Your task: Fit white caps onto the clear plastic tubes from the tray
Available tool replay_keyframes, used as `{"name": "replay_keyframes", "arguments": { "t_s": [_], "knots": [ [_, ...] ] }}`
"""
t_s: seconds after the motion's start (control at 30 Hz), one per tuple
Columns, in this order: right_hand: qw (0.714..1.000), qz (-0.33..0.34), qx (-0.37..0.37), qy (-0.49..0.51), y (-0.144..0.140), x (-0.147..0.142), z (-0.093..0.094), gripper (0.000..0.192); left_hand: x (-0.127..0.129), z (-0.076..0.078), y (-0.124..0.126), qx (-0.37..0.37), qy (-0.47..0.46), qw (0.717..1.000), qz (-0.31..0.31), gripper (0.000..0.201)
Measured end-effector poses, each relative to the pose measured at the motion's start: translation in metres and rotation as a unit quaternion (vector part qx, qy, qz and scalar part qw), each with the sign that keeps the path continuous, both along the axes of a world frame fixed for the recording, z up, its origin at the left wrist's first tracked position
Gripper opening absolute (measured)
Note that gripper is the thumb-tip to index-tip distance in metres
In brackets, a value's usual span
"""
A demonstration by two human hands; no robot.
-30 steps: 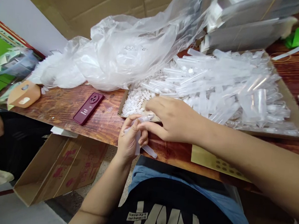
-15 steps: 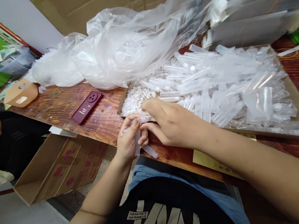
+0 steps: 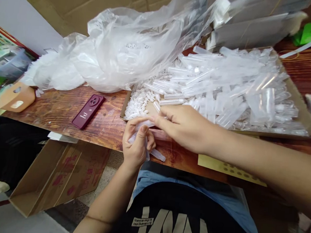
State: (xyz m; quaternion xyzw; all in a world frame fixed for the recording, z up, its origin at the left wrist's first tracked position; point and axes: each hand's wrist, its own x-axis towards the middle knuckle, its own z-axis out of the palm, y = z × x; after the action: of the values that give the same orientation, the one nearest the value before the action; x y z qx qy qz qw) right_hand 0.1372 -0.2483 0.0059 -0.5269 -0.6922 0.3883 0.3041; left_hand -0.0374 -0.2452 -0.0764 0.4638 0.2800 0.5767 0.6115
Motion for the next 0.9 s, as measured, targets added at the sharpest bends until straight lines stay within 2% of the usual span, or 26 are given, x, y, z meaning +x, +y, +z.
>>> {"name": "replay_keyframes", "arguments": {
  "t_s": [0.1,0.17,0.23,0.33,0.4,0.43,0.5,0.57,0.73,0.9],
  "knots": [
    [0.980,-0.038,0.139,-0.136,0.002,0.037,0.004,0.037,-0.005,0.004,0.007,-0.023,-0.038,0.998,0.042,0.031],
    [0.945,-0.064,0.228,-0.226,0.008,0.061,-0.003,0.033,-0.009,0.007,0.012,-0.021,-0.051,0.996,0.069,0.030],
    [0.911,-0.051,0.274,-0.303,0.016,0.078,-0.015,0.036,-0.013,0.011,0.016,-0.001,-0.058,0.994,0.093,0.028],
    [0.851,-0.013,0.323,-0.415,0.027,0.080,-0.027,0.044,-0.015,0.017,0.022,0.020,-0.071,0.989,0.127,0.029],
    [0.827,0.028,0.353,-0.436,0.030,0.065,-0.028,0.044,-0.016,0.020,0.025,0.010,-0.086,0.986,0.140,0.033],
    [0.830,0.059,0.361,-0.421,0.031,0.054,-0.027,0.042,-0.017,0.021,0.026,-0.003,-0.093,0.985,0.142,0.034],
    [0.852,0.133,0.351,-0.365,0.031,0.032,-0.023,0.034,-0.019,0.023,0.029,-0.033,-0.104,0.984,0.138,0.036],
    [0.863,0.174,0.321,-0.349,0.035,0.011,-0.021,0.029,-0.021,0.024,0.031,-0.052,-0.107,0.984,0.134,0.037],
    [0.844,0.197,0.263,-0.424,0.053,-0.018,-0.024,0.024,-0.025,0.022,0.033,-0.021,-0.101,0.981,0.166,0.039],
    [0.852,0.199,0.200,-0.441,0.064,-0.028,-0.020,0.025,-0.028,0.006,0.022,0.026,-0.016,0.983,0.179,0.038]
  ]
}}
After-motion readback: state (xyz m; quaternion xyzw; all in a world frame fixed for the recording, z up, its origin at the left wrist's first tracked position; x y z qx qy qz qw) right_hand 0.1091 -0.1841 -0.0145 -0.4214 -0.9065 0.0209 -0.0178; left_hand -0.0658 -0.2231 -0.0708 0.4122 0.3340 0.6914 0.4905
